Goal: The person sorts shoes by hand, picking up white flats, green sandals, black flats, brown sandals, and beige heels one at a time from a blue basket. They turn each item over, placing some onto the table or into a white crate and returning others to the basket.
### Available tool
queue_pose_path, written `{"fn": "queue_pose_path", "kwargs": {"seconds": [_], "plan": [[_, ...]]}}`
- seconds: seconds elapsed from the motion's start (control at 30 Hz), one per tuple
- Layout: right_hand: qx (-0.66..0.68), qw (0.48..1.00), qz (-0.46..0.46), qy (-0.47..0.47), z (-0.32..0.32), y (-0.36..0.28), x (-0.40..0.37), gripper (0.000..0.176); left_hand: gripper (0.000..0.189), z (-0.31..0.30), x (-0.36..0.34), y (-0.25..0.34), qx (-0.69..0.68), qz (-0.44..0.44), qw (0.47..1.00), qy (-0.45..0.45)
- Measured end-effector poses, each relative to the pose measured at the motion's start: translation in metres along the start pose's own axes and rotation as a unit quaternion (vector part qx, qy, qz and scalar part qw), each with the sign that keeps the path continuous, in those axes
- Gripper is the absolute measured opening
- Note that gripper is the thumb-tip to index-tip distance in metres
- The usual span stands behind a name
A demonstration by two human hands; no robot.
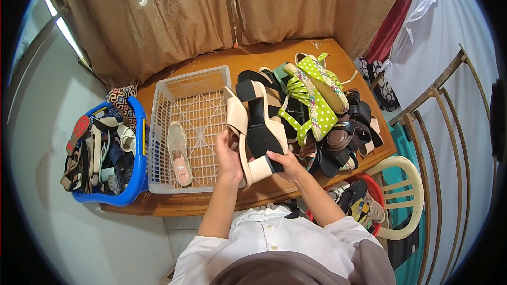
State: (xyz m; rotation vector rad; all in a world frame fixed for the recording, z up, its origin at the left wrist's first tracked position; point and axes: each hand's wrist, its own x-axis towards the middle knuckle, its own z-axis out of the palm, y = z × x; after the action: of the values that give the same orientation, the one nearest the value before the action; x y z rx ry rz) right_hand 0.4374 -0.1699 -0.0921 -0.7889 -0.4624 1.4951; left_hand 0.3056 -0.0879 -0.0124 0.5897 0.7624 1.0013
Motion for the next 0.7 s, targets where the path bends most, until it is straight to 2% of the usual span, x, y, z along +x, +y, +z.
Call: {"fn": "queue_pose_path", "kwargs": {"seconds": [0.07,0.1,0.2,0.3,0.4,0.5,0.57,0.63,0.7], "plan": [[-0.001,0.999,-0.006,0.05,-0.01,0.017,-0.003,0.051,0.031,-0.019,0.01,-0.013,-0.045,-0.012,0.999,-0.006],[-0.014,0.998,-0.011,0.06,-0.011,0.02,-0.006,0.054,0.028,-0.023,0.011,-0.017,-0.065,-0.014,0.998,-0.005],[-0.028,0.997,-0.014,0.07,-0.013,0.026,-0.013,0.06,0.027,-0.027,0.006,-0.025,0.007,0.036,0.999,-0.035],[-0.015,0.999,0.005,0.033,-0.019,0.032,-0.019,0.065,0.032,-0.046,0.008,-0.031,0.025,-0.051,0.998,0.038],[-0.04,0.999,0.009,0.01,-0.021,0.03,-0.024,0.069,0.034,-0.053,0.005,-0.021,0.005,-0.121,0.992,-0.048],[-0.043,0.999,0.007,0.028,-0.021,0.03,-0.026,0.074,0.037,-0.059,0.004,-0.021,0.003,-0.174,0.982,-0.069],[-0.029,0.999,0.01,0.034,-0.021,0.032,-0.025,0.076,0.04,-0.06,0.001,-0.032,-0.003,-0.15,0.987,-0.051],[-0.032,0.997,0.052,0.051,-0.014,0.025,-0.03,0.078,0.043,-0.048,-0.009,-0.038,-0.031,-0.142,0.989,-0.023],[-0.031,0.993,0.098,0.062,-0.014,0.023,-0.033,0.078,0.046,-0.045,-0.011,-0.052,-0.012,-0.094,0.995,-0.014]]}}
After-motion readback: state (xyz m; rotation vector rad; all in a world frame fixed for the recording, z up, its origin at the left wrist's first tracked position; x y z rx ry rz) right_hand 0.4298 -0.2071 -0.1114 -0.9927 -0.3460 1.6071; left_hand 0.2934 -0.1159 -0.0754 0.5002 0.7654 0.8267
